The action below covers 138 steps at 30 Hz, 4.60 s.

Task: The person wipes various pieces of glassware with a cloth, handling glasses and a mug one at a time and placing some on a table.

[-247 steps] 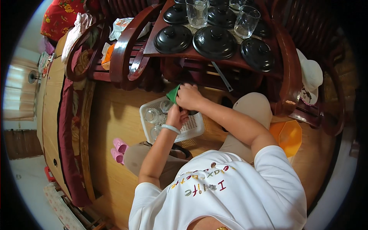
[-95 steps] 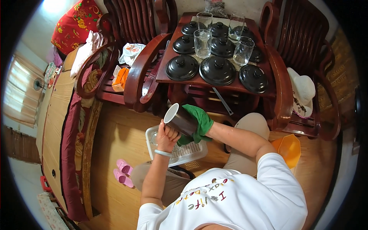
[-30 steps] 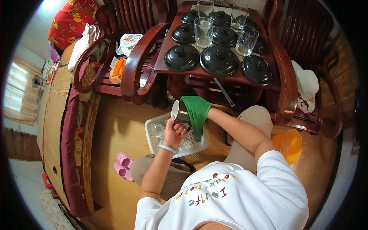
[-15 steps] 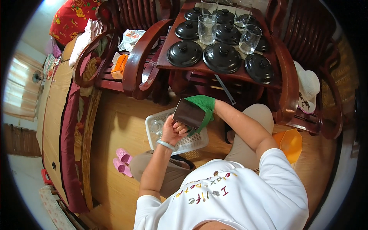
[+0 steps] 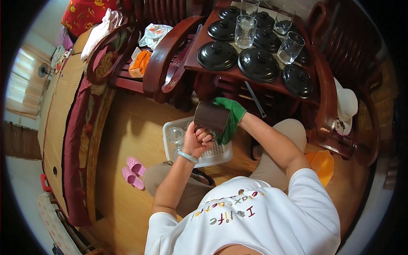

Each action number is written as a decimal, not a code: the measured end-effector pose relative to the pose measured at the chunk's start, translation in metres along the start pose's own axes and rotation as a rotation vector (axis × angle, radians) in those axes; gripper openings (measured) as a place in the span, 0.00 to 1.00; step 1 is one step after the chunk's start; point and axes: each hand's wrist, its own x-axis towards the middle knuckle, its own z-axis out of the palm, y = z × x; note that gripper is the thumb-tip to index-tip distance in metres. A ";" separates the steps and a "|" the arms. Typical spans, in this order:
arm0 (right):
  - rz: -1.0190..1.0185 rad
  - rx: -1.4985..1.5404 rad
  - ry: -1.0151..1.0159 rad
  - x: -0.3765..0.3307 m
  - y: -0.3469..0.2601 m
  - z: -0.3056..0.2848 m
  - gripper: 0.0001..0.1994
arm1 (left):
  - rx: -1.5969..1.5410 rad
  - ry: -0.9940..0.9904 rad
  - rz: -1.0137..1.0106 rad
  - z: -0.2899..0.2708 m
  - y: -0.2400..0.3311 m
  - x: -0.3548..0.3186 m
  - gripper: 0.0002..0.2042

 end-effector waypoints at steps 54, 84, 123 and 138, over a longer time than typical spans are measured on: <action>-1.045 -1.889 0.011 -0.055 -0.002 0.062 0.34 | -0.062 0.047 0.016 -0.015 0.011 0.010 0.24; -0.571 -0.558 -0.246 -0.008 -0.013 0.010 0.11 | 0.035 0.365 0.167 -0.015 0.020 0.000 0.22; -1.191 -2.166 0.088 -0.011 0.005 0.021 0.19 | -0.023 0.204 0.028 -0.009 -0.003 -0.006 0.17; -0.950 -2.304 0.305 0.010 0.028 -0.004 0.34 | -0.019 0.225 0.020 -0.016 -0.004 -0.001 0.16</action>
